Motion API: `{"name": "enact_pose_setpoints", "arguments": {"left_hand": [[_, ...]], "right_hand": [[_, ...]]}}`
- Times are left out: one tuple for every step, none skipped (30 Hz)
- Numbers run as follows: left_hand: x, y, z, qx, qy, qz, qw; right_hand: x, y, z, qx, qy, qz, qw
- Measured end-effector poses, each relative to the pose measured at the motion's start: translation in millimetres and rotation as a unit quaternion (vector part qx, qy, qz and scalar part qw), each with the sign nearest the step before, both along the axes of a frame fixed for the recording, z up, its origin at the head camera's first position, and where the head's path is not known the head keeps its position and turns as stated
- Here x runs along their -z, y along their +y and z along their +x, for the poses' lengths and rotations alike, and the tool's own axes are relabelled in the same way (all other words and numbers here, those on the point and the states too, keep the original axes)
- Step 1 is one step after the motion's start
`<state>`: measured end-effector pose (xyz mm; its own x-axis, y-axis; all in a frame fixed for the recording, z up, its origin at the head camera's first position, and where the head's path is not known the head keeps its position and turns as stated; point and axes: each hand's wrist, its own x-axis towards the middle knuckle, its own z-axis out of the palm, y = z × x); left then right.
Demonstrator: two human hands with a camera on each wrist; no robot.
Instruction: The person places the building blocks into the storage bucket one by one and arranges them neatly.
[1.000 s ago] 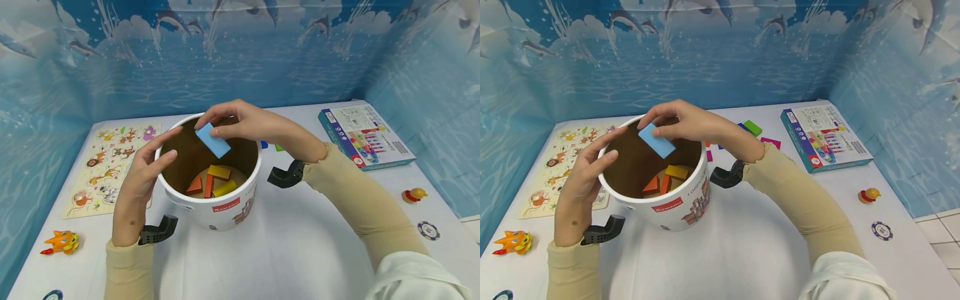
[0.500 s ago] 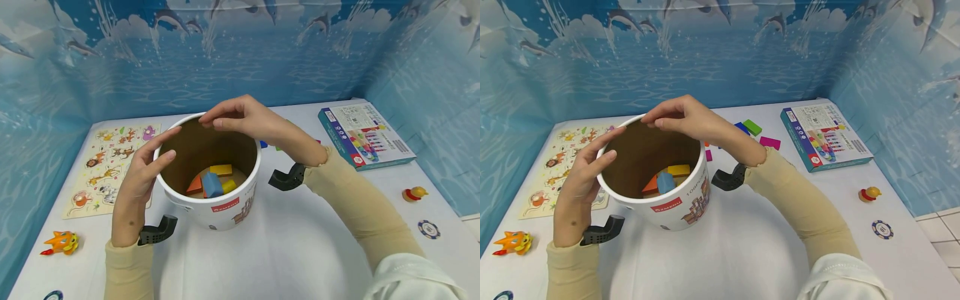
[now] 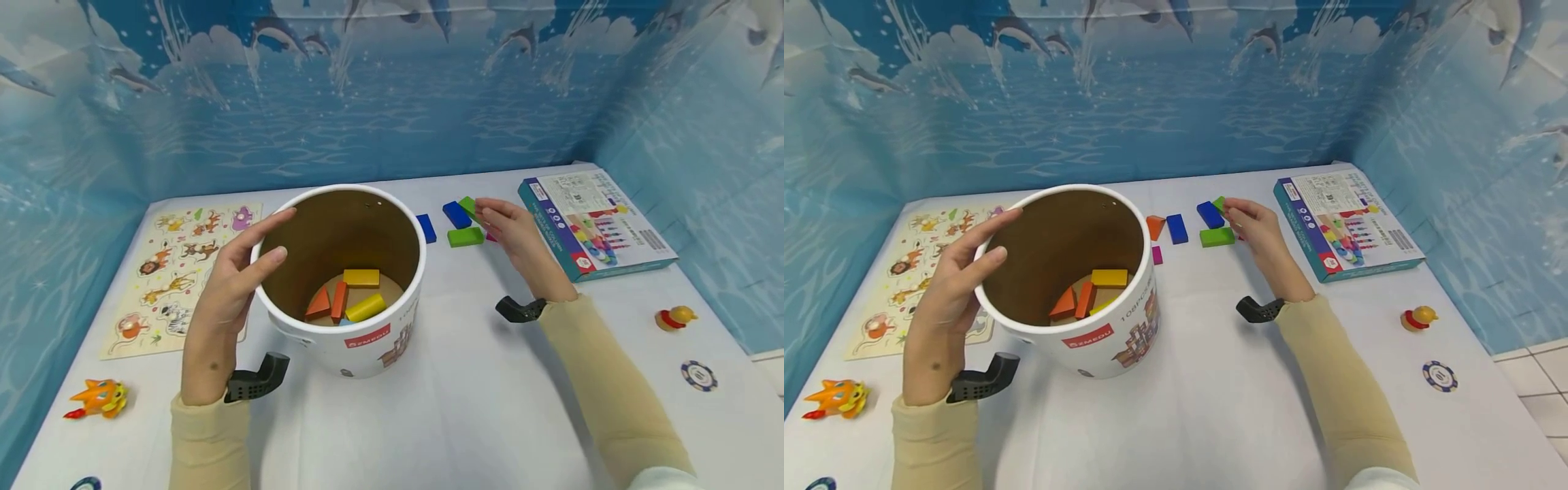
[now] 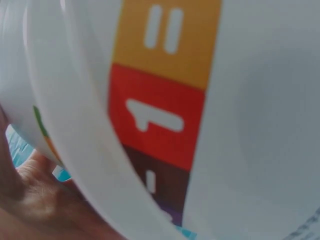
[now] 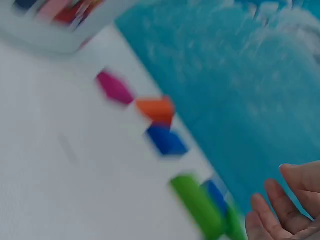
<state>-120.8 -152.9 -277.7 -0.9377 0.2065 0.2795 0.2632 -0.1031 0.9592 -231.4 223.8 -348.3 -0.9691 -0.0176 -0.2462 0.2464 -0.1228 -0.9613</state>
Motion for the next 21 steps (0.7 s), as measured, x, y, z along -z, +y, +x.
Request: {"name": "enact_pose_setpoints", "arguments": {"left_hand": [[0.2, 0, 0.0, 0.0, 0.0, 0.0, 1.0], [0.3, 0, -0.1, 0.0, 0.0, -0.001, 1.0], [0.4, 0, -0.2, -0.001, -0.001, -0.001, 1.0], [0.5, 0, -0.3, -0.001, 0.0, -0.001, 1.0], [0.5, 0, -0.5, -0.001, 0.0, 0.0, 1.0], [0.4, -1, -0.6, -0.002, 0.0, 0.0, 1.0], [0.5, 0, -0.7, -0.002, 0.001, 0.0, 1.0], [0.5, 0, -0.8, -0.002, 0.001, 0.001, 1.0], [0.5, 0, -0.8, -0.002, 0.001, 0.001, 1.0], [0.5, 0, -0.8, -0.001, 0.001, 0.001, 1.0], [0.5, 0, -0.7, -0.002, 0.001, 0.001, 1.0], [0.6, 0, -0.7, -0.002, 0.002, 0.0, 1.0], [0.5, 0, -0.9, -0.001, 0.002, -0.001, 1.0], [0.3, 0, -0.9, -0.001, 0.002, -0.001, 1.0], [0.2, 1, -1.1, -0.001, 0.002, -0.002, 1.0], [0.2, 1, -1.1, -0.001, 0.002, -0.002, 1.0], [0.2, 0, -1.0, -0.001, 0.002, -0.003, 1.0], [0.2, 0, -1.0, -0.001, 0.002, -0.002, 1.0], [0.2, 0, -0.8, -0.001, 0.001, -0.002, 1.0], [0.2, 0, -0.8, -0.001, 0.0, -0.002, 1.0], [0.2, 0, -0.8, 0.0, 0.0, -0.003, 1.0]], "right_hand": [[12.5, 6, -1.5, 0.0, -0.008, 0.024, 1.0], [23.0, 11, -2.6, -0.004, -0.01, 0.053, 0.999], [31.8, 14, -3.5, -0.013, -0.007, 0.084, 0.996], [38.7, 17, -4.0, -0.022, 0.006, 0.114, 0.993], [43.7, 18, -4.7, -0.034, 0.023, 0.147, 0.988], [47.5, 18, -6.3, -0.051, 0.045, 0.182, 0.981], [50.8, 18, -7.6, -0.068, 0.068, 0.223, 0.97], [53.4, 18, -8.9, -0.082, 0.091, 0.263, 0.957], [55.8, 17, -10.0, -0.095, 0.113, 0.304, 0.941], [57.9, 16, -10.8, -0.105, 0.133, 0.339, 0.925], [60.1, 15, -11.3, -0.114, 0.149, 0.372, 0.909], [62.2, 14, -11.4, -0.12, 0.164, 0.399, 0.894], [63.4, 13, -11.2, -0.12, 0.175, 0.418, 0.883], [64.8, 12, -10.9, -0.117, 0.181, 0.432, 0.876], [65.7, 12, -10.0, -0.114, 0.19, 0.444, 0.868], [66.5, 11, -9.2, -0.111, 0.198, 0.454, 0.862], [67.1, 10, -8.2, -0.108, 0.202, 0.46, 0.858], [67.2, 10, -7.0, -0.106, 0.206, 0.467, 0.853], [67.1, 9, -5.8, -0.104, 0.209, 0.473, 0.85], [66.7, 9, -4.7, -0.105, 0.209, 0.476, 0.848], [65.4, 9, -3.2, -0.107, 0.208, 0.477, 0.847]]}}
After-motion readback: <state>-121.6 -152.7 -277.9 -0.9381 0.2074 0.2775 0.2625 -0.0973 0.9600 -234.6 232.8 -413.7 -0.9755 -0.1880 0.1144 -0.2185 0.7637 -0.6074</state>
